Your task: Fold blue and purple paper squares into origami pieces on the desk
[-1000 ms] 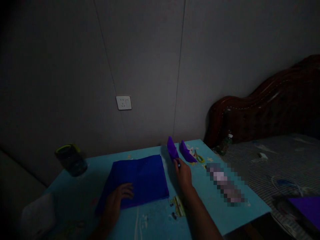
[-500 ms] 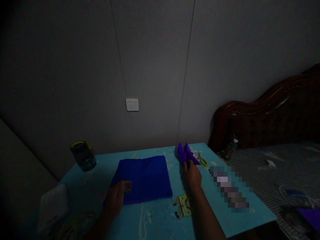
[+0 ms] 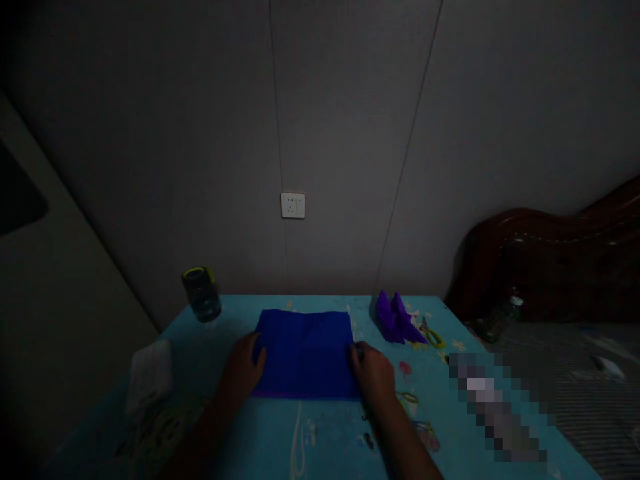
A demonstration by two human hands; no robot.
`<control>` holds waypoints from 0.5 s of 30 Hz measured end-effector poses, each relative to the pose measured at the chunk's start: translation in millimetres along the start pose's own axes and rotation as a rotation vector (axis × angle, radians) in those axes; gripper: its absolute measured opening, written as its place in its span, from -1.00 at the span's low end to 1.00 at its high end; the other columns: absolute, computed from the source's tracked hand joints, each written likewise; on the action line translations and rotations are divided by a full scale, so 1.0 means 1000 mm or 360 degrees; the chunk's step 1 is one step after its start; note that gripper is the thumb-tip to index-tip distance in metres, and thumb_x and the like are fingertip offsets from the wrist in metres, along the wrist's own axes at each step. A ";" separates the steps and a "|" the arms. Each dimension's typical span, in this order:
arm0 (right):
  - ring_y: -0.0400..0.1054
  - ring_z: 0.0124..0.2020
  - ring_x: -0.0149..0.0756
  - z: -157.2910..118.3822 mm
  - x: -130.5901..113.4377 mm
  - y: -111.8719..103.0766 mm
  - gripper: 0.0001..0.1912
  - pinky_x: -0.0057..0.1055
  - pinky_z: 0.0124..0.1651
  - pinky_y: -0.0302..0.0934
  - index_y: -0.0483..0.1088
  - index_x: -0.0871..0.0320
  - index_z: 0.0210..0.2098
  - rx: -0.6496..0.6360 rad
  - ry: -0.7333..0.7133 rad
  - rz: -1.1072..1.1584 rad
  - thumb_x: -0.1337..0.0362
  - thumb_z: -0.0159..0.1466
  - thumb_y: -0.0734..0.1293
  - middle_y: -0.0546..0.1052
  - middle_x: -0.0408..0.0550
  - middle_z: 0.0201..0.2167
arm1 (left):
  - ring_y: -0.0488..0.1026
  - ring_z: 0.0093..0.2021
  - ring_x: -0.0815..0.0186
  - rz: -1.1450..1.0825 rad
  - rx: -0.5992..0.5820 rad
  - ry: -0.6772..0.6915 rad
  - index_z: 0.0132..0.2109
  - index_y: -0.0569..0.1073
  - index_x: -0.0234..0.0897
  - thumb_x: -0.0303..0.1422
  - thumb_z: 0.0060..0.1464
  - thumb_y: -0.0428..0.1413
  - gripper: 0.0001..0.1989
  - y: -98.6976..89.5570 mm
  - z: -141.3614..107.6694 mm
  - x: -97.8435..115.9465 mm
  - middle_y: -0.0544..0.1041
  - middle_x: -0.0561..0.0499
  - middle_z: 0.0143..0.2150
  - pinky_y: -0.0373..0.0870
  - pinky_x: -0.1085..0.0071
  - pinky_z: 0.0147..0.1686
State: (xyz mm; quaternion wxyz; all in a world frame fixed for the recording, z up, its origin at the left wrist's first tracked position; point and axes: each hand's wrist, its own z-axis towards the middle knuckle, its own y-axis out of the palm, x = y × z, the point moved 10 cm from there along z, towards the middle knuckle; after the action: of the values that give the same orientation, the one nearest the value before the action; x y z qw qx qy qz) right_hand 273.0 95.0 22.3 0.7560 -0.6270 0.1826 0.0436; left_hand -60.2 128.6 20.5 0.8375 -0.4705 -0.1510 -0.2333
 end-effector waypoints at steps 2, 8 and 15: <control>0.52 -0.24 -0.13 -0.002 -0.012 0.012 -0.58 -0.36 -0.28 0.20 0.49 0.15 -0.12 -0.0054 -0.0093 -0.0033 0.04 0.40 0.11 0.62 0.09 -0.27 | 0.44 0.07 0.04 0.0042 -0.0066 -0.0032 0.07 0.43 -0.38 -0.32 0.19 -0.03 -0.63 0.008 -0.002 -0.007 0.50 -0.28 0.04 0.32 0.08 0.12; 0.47 -0.18 -0.15 -0.001 -0.015 0.011 -0.60 -0.37 -0.17 0.23 0.48 0.16 -0.09 -0.0003 -0.0210 0.0054 0.07 0.39 0.12 0.56 0.08 -0.22 | 0.45 0.07 0.02 -0.0094 -0.0095 -0.0127 0.08 0.42 -0.39 -0.28 0.20 -0.05 -0.60 0.011 -0.004 -0.013 0.51 -0.31 0.04 0.32 0.08 0.11; 0.42 -0.09 -0.12 -0.001 -0.018 0.012 -0.59 -0.32 0.04 0.22 0.48 0.20 -0.02 0.0038 -0.0320 0.0243 0.09 0.37 0.16 0.51 0.12 -0.15 | 0.44 0.08 0.04 -0.0586 0.0152 -0.0290 -0.11 0.50 -0.28 -0.24 0.09 0.04 -0.71 -0.016 0.005 -0.013 0.52 -0.22 0.02 0.31 0.06 0.15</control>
State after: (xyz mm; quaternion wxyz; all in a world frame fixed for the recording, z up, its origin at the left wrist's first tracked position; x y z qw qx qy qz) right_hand 252.8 99.5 16.9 0.7724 -0.5947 0.1536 0.1615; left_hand -79.4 128.7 28.1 0.7848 -0.4141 -0.3205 -0.3314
